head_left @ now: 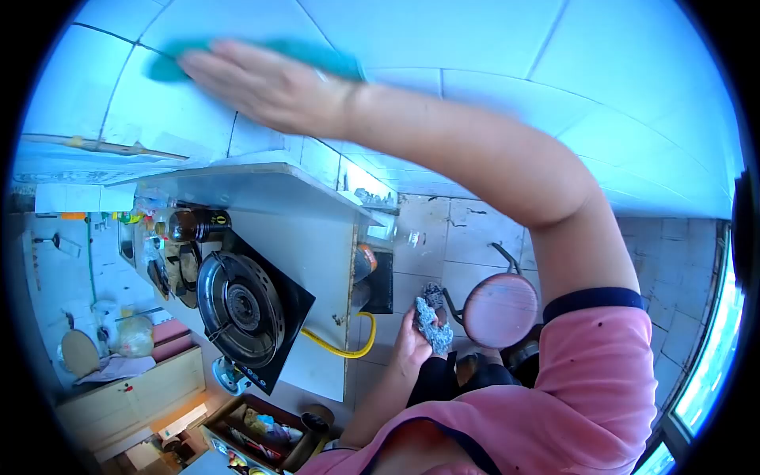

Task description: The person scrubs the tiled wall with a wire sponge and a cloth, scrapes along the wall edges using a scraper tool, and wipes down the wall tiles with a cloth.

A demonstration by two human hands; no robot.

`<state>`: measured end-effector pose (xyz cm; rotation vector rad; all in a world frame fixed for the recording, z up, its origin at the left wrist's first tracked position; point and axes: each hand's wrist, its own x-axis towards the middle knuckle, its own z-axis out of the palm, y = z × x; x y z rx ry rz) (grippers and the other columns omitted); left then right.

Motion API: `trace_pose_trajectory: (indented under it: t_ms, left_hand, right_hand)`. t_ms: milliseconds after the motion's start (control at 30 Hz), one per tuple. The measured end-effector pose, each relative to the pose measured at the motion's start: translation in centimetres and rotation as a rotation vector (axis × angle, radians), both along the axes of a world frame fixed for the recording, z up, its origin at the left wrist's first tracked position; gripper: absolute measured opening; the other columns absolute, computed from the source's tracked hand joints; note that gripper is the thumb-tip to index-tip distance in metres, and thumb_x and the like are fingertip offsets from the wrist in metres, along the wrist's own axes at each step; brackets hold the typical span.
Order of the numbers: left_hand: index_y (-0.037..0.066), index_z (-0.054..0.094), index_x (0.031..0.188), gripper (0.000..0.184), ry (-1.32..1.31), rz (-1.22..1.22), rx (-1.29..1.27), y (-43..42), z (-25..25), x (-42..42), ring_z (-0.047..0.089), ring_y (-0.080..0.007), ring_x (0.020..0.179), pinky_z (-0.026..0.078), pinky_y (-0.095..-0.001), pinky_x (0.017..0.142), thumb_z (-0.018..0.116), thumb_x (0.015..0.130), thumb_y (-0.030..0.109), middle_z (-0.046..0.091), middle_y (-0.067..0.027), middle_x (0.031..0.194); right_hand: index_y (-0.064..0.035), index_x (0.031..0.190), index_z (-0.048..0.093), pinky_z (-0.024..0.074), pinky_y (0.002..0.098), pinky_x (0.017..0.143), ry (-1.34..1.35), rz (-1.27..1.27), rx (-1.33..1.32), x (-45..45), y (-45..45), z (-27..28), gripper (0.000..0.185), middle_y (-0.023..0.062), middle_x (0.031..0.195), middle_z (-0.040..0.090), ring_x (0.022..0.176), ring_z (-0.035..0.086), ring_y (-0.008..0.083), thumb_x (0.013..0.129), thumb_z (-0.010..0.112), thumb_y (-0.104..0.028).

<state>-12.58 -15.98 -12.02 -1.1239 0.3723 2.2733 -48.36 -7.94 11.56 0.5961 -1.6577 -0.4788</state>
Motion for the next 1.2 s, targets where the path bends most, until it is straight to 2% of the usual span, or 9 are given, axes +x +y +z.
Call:
trace_pose_trajectory:
  t_ms: [300,367,500,567,700,867,967,1133,1200]
  left_hand:
    - [0.011,0.062,0.094,0.029,0.008,0.029,-0.097,-3.8,-3.0,0.0,0.056,-0.0202,0.085,0.046,-0.0388,0.084,0.057,0.088,0.039,0.058,-0.0064,0.094]
    - [0.010,0.061,0.095,0.031,0.006,0.027,-0.071,-4.3,-3.7,0.5,0.056,-0.0209,0.086,0.046,-0.0389,0.084,0.055,0.089,0.040,0.058,-0.0074,0.096]
    - [0.008,0.060,0.097,0.034,0.021,0.024,-0.019,-4.3,-2.4,0.5,0.055,-0.0223,0.088,0.045,-0.0378,0.086,0.055,0.089,0.041,0.056,-0.0089,0.098]
    - [0.008,0.059,0.099,0.036,0.000,0.014,-0.076,-4.6,-2.2,1.1,0.054,-0.0226,0.090,0.044,-0.0375,0.087,0.056,0.088,0.042,0.055,-0.0094,0.099]
    - [0.008,0.056,0.102,0.038,0.050,-0.027,-0.039,-4.6,-2.5,0.8,0.053,-0.0225,0.092,0.044,-0.0372,0.087,0.057,0.088,0.043,0.054,-0.0095,0.101]
    - [0.009,0.055,0.104,0.036,0.078,-0.057,-0.026,-4.4,-2.0,0.0,0.053,-0.0227,0.093,0.043,-0.0377,0.088,0.056,0.088,0.041,0.053,-0.0091,0.103]
    - [0.010,0.056,0.106,0.035,0.062,-0.042,-0.037,-5.2,-2.5,-0.2,0.053,-0.0231,0.092,0.044,-0.0384,0.087,0.053,0.090,0.041,0.053,-0.0097,0.104]
    - [0.009,0.055,0.108,0.035,0.054,-0.048,-0.102,-7.6,-3.4,-0.5,0.054,-0.0236,0.090,0.044,-0.0395,0.086,0.055,0.090,0.038,0.054,-0.0101,0.103]
    - [0.008,0.055,0.108,0.035,0.031,-0.050,-0.134,-7.8,-3.5,-0.4,0.055,-0.0236,0.090,0.045,-0.0397,0.086,0.055,0.090,0.038,0.054,-0.0101,0.102]
  right_hand:
    - [0.0080,0.131,0.042,0.0151,0.0415,0.115,-0.603,0.113,0.437,1.6,2.6,-31.9,0.056,0.0197,0.146,0.026,0.139,0.018,0.0299,0.080,0.049,-0.013]
    - [0.0059,0.127,0.047,0.0239,0.0400,0.112,-1.039,0.351,0.084,2.0,2.0,-39.3,0.052,0.0170,0.134,0.043,0.131,0.034,0.0269,0.078,0.052,-0.009]
    - [0.0023,0.123,0.052,0.0297,0.0395,0.107,-1.515,0.159,0.310,5.3,3.3,-32.2,0.049,0.0133,0.120,0.053,0.121,0.043,0.0270,0.074,0.052,-0.002]
    - [-0.0028,0.118,0.056,0.0340,0.0401,0.100,-1.506,0.478,-0.486,6.4,3.4,-29.8,0.056,0.0122,0.113,0.056,0.114,0.046,0.0289,0.062,0.057,0.004]
    - [-0.0038,0.123,0.051,0.0357,0.0449,0.101,-0.923,1.132,-0.776,4.2,1.7,-16.4,0.063,0.0123,0.119,0.052,0.115,0.047,0.0309,0.061,0.055,0.008]
    - [-0.0103,0.133,0.045,0.0289,0.0517,0.107,-0.387,1.494,-0.787,-0.2,-4.3,-6.5,0.057,0.0137,0.130,0.045,0.126,0.039,0.0343,0.078,0.059,-0.002]
    - [-0.0118,0.135,0.043,0.0259,0.0528,0.108,-0.559,1.382,-0.726,-1.1,-6.7,-11.5,0.056,0.0166,0.135,0.041,0.129,0.035,0.0359,0.081,0.059,-0.006]
    - [-0.0105,0.138,0.038,0.0248,0.0514,0.110,-0.980,1.148,-0.649,0.5,-4.3,-26.0,0.074,0.0211,0.133,0.042,0.129,0.033,0.0406,0.068,0.057,0.004]
    - [-0.0130,0.139,0.035,0.0367,0.0443,0.105,-1.097,0.987,-0.632,1.9,-2.3,-30.4,0.077,0.0154,0.132,0.044,0.129,0.036,0.0348,0.068,0.057,0.005]
